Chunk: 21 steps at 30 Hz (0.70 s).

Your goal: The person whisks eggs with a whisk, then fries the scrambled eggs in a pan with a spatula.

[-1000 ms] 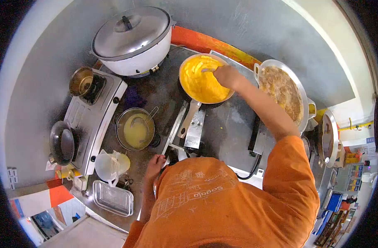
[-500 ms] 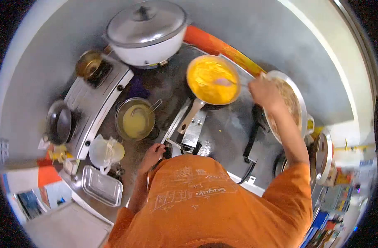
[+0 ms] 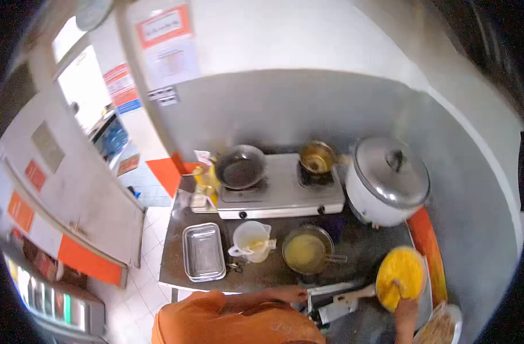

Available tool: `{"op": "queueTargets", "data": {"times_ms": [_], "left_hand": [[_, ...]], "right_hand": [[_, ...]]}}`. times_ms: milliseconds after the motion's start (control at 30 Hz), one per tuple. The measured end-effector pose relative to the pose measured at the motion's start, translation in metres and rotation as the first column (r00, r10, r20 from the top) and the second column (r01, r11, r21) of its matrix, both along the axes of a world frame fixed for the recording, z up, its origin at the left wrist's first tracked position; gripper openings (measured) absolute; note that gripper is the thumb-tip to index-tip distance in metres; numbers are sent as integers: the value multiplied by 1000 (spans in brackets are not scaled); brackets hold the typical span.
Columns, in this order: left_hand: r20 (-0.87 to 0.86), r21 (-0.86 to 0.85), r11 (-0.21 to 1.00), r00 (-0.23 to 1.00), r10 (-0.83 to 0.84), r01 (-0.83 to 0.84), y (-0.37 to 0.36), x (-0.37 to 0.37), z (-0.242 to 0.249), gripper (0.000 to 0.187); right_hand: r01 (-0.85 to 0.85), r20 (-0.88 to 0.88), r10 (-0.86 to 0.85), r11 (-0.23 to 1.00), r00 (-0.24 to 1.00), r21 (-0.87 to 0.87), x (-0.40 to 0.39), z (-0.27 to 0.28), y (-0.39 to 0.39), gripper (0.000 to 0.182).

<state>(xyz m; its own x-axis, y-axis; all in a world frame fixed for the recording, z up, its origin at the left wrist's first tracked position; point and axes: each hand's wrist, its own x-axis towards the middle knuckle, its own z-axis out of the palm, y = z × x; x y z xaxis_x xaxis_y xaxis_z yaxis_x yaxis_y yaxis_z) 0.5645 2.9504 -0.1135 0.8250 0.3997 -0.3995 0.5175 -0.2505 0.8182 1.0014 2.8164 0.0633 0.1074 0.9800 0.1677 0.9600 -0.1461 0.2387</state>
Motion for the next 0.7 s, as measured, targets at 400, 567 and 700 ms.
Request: {"op": "queueTargets", "data": {"times_ms": [400,567,700], "left_hand": [[137,-146,973,970,200,-180,-10,-22,8,37],[222,-7,993,969,113,-115,-9,-25,-23,37],[192,-108,973,956,223,-205,-13,-26,-45,38]], "right_hand": [[171,234,-114,956,965,-238,49,32,65,17],[191,86,-178,966,980,-173,63,64,36,21],[192,26,-190,973,981,-132,42,109,-8,26]]}}
